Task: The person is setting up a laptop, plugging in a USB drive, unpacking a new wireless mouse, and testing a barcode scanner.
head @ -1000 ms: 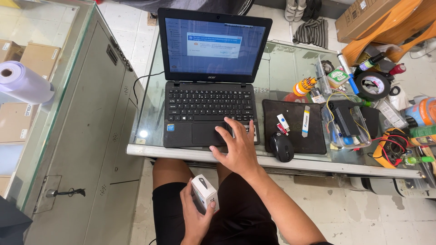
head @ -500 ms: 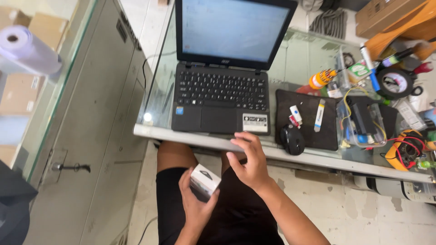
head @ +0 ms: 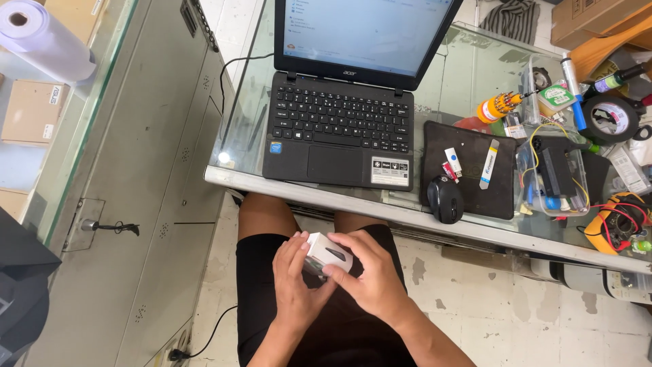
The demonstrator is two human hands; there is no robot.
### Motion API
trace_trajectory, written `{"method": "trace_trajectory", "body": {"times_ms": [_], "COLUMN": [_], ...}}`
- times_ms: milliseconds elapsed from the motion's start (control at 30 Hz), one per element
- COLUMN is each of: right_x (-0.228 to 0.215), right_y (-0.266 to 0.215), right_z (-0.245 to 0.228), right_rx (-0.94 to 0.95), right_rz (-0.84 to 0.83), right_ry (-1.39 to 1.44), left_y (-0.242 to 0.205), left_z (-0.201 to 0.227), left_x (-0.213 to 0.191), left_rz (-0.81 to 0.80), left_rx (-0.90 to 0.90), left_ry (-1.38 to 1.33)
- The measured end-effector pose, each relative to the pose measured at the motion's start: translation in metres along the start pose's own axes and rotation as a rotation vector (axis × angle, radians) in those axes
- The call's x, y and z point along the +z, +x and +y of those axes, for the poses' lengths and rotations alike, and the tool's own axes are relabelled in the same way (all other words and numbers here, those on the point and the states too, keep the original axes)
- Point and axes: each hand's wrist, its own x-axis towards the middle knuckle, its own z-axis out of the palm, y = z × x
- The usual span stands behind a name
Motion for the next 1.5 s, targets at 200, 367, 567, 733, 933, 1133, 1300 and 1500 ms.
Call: {"method": "trace_trajectory", "body": {"times_ms": [200, 367, 567, 733, 933, 1133, 1300, 1500], "right_x": [0.002, -0.011, -0.02, -0.014, -0.03, -0.034, -0.029, -0.023], "right_y": [-0.003, 0.001, 0.0, -0.004, 0.003, -0.002, -0.009, -0.012], "right_z": [0.008, 0.0, -0.003, 0.011, 0.003, 0.02, 0.007, 0.001], "right_rx": [-0.173, -0.199, -0.04, -0.014, 0.027, 0.034, -0.407, -0.441], "right_rz": [0.108, -0.058, -0.284, -0.356, -0.35, -0.353, -0.204, -0.185], "right_ry": [-0.177, -0.086, -0.079, -0.06, 0.026, 0.342, -0.217, -0.397], "left_y": [-0.005, -0.005, -0.006, -0.009, -0.011, -0.018, -0.023, -0.019], "left_z": [-0.002, 0.002, 0.003, -0.002, -0.006, -0.016, -0.022, -0.019], "left_x": [-0.012, -0.025, -0.029, -0.032, -0.039, -0.045, -0.048, -0.049], "left_rz": [-0.142, -0.216, -0.312, -0.362, -0.44, -0.407, -0.46, -0.416], "left_rx": [-0.003, -0.009, 0.085, 0.136, 0.076, 0.162, 0.189, 0.212], "left_ry": [0.028, 0.052, 0.137, 0.233, 0.09, -0.257, -0.083, -0.017]}}
